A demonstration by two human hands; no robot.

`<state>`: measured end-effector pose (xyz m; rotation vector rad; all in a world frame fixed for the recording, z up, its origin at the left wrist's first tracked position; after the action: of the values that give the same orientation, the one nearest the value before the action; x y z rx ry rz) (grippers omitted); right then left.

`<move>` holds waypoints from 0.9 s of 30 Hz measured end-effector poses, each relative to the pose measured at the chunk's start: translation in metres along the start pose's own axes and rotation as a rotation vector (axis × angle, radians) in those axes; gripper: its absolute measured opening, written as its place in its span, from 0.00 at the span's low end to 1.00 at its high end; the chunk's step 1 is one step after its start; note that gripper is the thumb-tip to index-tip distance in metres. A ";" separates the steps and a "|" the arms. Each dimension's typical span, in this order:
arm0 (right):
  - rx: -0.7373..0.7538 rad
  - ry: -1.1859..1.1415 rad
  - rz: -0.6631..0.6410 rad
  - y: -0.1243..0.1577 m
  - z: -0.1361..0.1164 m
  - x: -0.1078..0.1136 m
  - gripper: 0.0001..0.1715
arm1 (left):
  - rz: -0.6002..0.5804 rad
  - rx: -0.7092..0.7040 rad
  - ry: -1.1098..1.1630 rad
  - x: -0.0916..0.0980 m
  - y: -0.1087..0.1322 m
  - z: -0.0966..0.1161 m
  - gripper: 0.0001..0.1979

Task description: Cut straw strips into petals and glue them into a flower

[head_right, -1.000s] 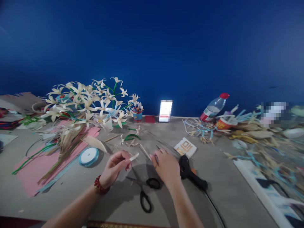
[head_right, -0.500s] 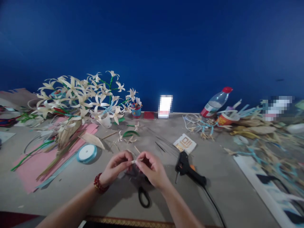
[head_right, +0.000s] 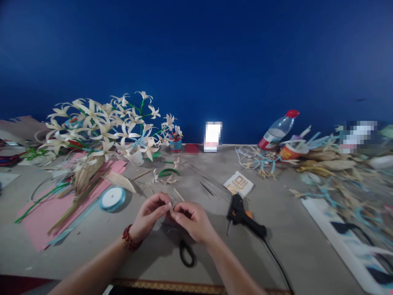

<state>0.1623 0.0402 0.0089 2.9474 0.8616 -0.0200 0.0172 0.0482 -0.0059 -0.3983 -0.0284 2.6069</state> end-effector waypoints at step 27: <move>-0.010 0.314 0.052 0.004 0.001 0.023 0.13 | 0.085 0.009 -0.252 0.004 -0.002 -0.002 0.10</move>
<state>0.1837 0.0488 0.0073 3.0088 0.8107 0.4598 0.0153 0.0523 -0.0090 -0.0666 -0.0868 2.7245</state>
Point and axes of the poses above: each hand's wrist, its own y-axis away from the middle knuckle, its own x-axis out of the back of the hand, z = x × y, the point moved 4 cm from there along -y, towards the middle knuckle, and after that the axes turned 9 degrees about -z, right-handed, at the moved point
